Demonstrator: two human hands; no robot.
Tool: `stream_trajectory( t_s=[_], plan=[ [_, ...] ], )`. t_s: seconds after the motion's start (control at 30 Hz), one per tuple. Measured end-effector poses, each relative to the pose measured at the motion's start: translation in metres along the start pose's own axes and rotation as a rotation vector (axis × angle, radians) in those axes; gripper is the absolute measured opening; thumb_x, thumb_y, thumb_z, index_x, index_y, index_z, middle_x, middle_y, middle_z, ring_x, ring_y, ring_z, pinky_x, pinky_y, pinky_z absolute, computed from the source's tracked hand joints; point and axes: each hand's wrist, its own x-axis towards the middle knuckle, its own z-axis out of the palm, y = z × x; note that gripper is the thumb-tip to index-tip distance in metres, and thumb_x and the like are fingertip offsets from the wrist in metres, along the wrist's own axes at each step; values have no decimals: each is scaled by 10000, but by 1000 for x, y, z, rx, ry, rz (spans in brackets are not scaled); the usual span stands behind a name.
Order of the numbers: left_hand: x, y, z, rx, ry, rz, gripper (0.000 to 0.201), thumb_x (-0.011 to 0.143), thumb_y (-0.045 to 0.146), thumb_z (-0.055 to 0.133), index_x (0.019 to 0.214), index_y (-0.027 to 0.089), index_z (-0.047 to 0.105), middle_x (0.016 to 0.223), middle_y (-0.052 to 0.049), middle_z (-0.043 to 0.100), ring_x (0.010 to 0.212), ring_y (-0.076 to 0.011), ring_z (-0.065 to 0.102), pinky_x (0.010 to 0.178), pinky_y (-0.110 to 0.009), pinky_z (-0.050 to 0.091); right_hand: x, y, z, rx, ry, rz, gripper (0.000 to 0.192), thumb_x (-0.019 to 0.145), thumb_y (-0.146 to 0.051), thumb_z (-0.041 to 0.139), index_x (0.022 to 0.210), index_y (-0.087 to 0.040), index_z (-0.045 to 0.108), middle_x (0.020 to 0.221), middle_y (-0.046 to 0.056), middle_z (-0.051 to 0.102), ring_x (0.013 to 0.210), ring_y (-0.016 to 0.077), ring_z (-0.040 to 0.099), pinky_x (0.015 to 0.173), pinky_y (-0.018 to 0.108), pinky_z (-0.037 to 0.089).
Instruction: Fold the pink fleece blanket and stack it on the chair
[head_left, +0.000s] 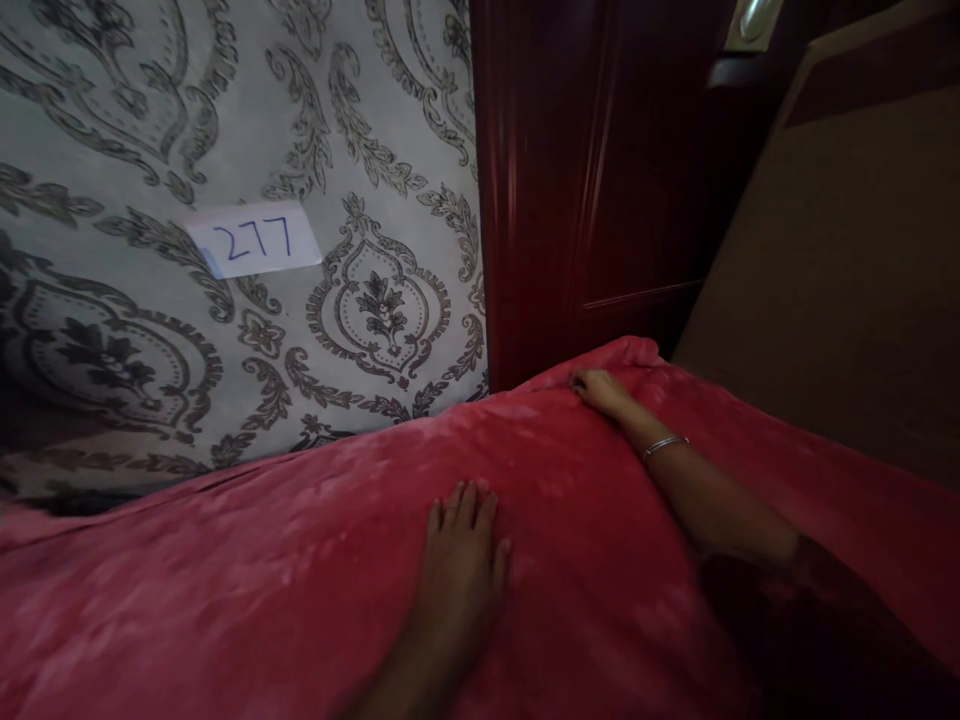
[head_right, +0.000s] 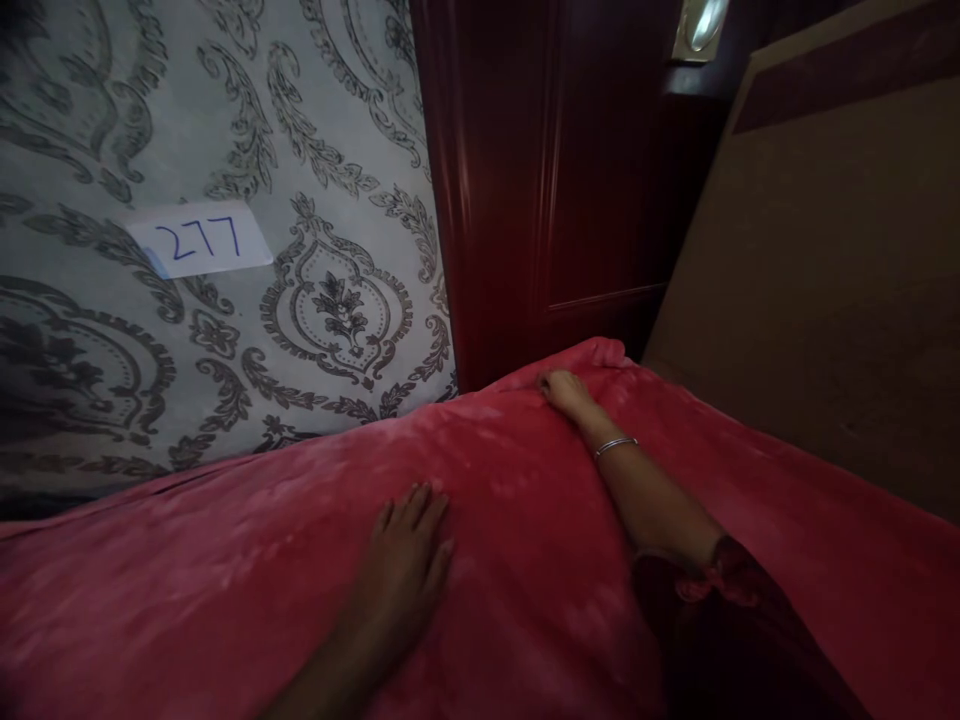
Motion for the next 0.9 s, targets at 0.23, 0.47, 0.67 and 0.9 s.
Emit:
stream_trajectory(
  t_s=[0.23, 0.47, 0.67, 0.9],
  plan=[
    [-2, 3, -2, 12, -5, 5, 549, 976, 284, 380, 1514, 186, 435, 1617, -90, 351, 1510, -288, 270, 1234, -537, 203, -9, -7, -5, -92, -65, -7, 242, 840, -84, 508, 925, -176, 715, 1026, 118, 721, 918, 232, 649, 809, 298, 464],
    [0, 1, 3, 16, 9, 11, 557, 971, 285, 378, 1515, 176, 431, 1619, -108, 343, 1507, -305, 275, 1229, -557, 205, -8, -28, -6, -60, 213, 164, 347, 923, -171, 387, 1164, -117, 631, 1061, 197, 692, 951, 291, 657, 814, 360, 481],
    [-1, -1, 6, 15, 28, 12, 534, 966, 273, 406, 1489, 188, 473, 1599, -125, 378, 1496, -313, 299, 1223, -563, 220, -3, -24, 8, 8, 179, 146, 368, 871, -108, 424, 1165, -129, 644, 1097, 135, 716, 1000, 236, 662, 866, 314, 496],
    [-2, 0, 8, -7, 32, 14, 566, 966, 302, 401, 1520, 186, 425, 1613, -123, 350, 1509, -308, 271, 1230, -562, 200, -20, -41, 5, -69, 130, 68, 403, 911, -117, 412, 1229, -142, 658, 1200, 200, 665, 1136, 323, 606, 955, 413, 464]
  ],
)
